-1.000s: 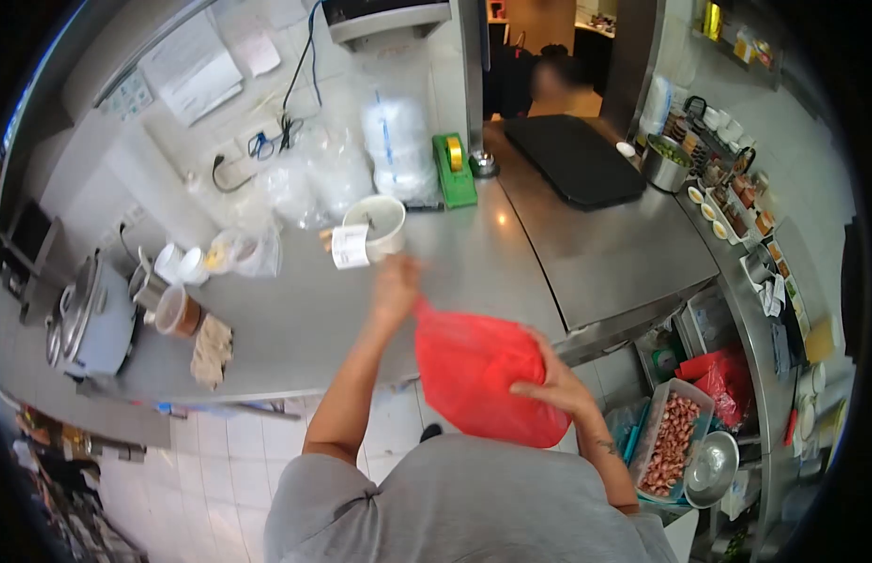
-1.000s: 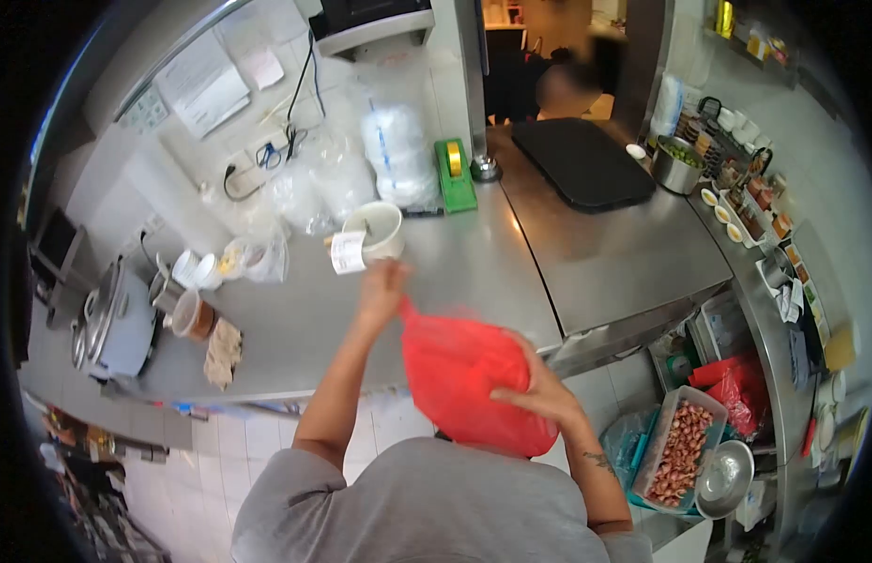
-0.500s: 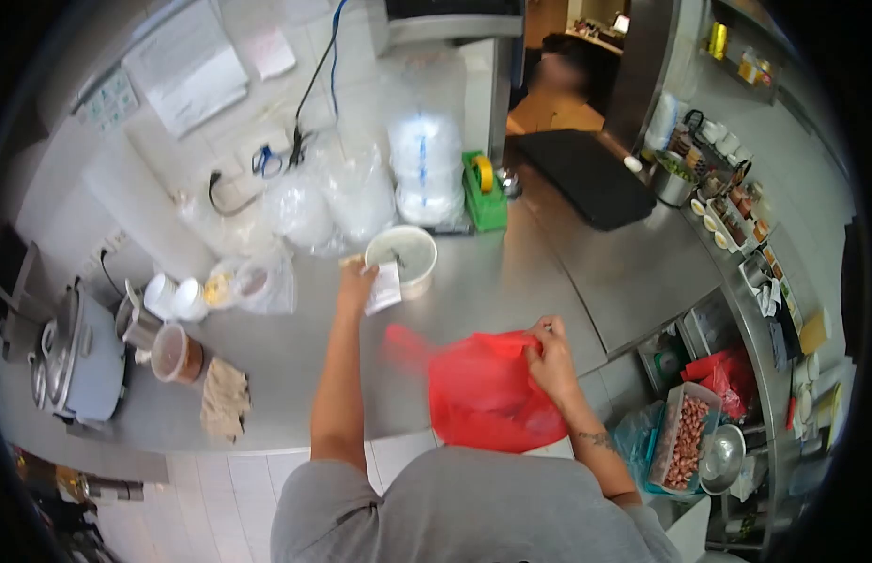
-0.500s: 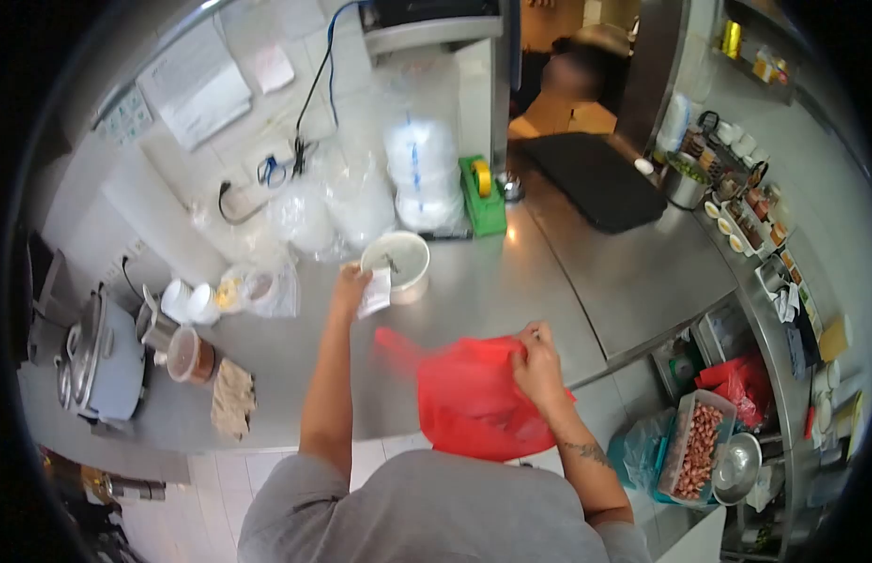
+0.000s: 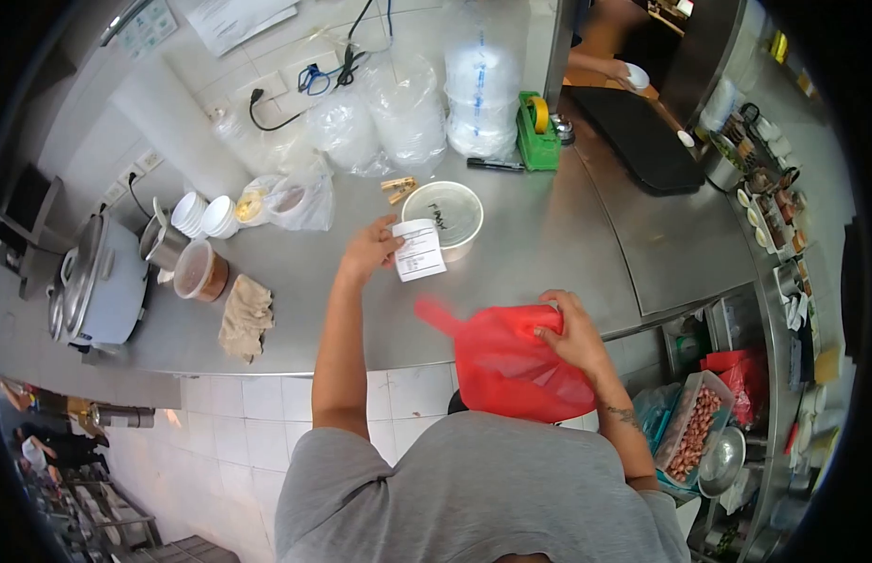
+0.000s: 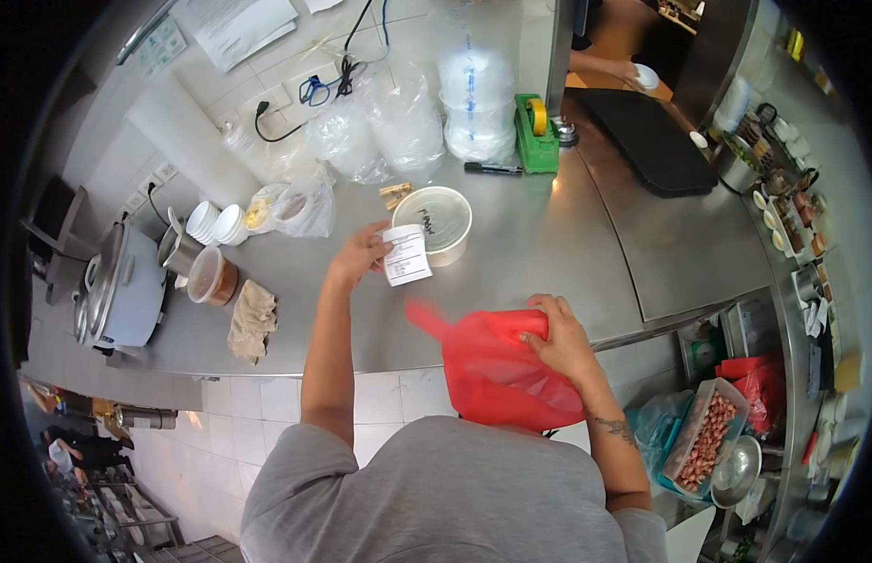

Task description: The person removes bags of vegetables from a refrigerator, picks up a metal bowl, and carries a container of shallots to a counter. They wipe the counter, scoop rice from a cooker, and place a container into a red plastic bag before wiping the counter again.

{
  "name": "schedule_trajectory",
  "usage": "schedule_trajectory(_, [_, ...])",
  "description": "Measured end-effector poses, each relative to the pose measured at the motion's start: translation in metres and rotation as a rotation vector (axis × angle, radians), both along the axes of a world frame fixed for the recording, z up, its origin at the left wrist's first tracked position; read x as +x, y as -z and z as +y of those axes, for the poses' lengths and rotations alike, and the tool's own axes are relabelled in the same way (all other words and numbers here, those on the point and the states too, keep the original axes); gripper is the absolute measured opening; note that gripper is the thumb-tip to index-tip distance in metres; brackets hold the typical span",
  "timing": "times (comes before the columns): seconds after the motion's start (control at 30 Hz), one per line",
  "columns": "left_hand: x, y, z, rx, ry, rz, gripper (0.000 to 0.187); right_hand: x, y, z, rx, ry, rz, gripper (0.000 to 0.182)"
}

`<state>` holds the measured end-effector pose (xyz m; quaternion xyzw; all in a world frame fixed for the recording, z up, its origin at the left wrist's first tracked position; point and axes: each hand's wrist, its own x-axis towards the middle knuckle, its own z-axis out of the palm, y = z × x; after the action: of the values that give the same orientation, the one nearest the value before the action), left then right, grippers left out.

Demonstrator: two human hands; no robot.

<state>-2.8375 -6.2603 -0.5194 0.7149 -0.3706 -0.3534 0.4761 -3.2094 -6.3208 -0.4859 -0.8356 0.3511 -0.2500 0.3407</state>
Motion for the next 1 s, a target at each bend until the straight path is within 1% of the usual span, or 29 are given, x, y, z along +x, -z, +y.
schedule_trajectory(0.07, [0.001, -0.008, 0.007, 0.066, -0.06, -0.085, 0.04, -0.003, 0.004, 0.0, 0.046, -0.026, -0.013, 0.025])
schedule_trajectory(0.17, [0.027, -0.011, -0.005, 0.113, -0.14, -0.162, 0.042, -0.013, 0.008, -0.01, 0.073, -0.056, 0.003, 0.022])
schedule_trajectory(0.27, [0.029, -0.027, -0.034, 0.153, -0.091, -0.246, 0.043, -0.009, 0.006, -0.017, 0.099, -0.035, 0.009, 0.016])
schedule_trajectory(0.33, [0.033, -0.023, -0.055, 0.217, 0.025, -0.33, 0.04, -0.004, 0.003, -0.02, 0.088, -0.004, 0.004, 0.012])
schedule_trajectory(0.43, [0.024, -0.03, -0.064, 0.307, 0.083, -0.243, 0.037, 0.002, 0.006, -0.028, 0.048, 0.0, 0.018, 0.011])
schedule_trajectory(0.53, [0.025, -0.031, -0.065, 0.362, 0.102, -0.233, 0.033, 0.006, 0.008, -0.031, 0.101, 0.015, 0.047, 0.009])
schedule_trajectory(0.63, [0.029, -0.022, -0.064, 0.335, 0.099, -0.105, 0.03, 0.005, 0.014, -0.036, 0.121, 0.007, 0.094, 0.01])
schedule_trajectory(0.73, [0.03, -0.017, -0.06, 0.294, 0.099, -0.081, 0.029, 0.007, 0.021, -0.041, 0.156, 0.02, 0.148, 0.013])
schedule_trajectory(0.83, [0.026, -0.021, -0.055, 0.305, 0.081, -0.046, 0.03, 0.008, 0.033, -0.048, 0.186, -0.001, 0.125, 0.015])
schedule_trajectory(0.93, [0.028, -0.018, -0.055, 0.28, 0.074, 0.002, 0.031, 0.015, 0.027, -0.045, 0.245, 0.036, 0.185, 0.015])
schedule_trajectory(1.0, [0.025, -0.019, -0.055, 0.282, 0.062, -0.015, 0.031, 0.017, 0.031, -0.047, 0.251, 0.021, 0.174, 0.017])
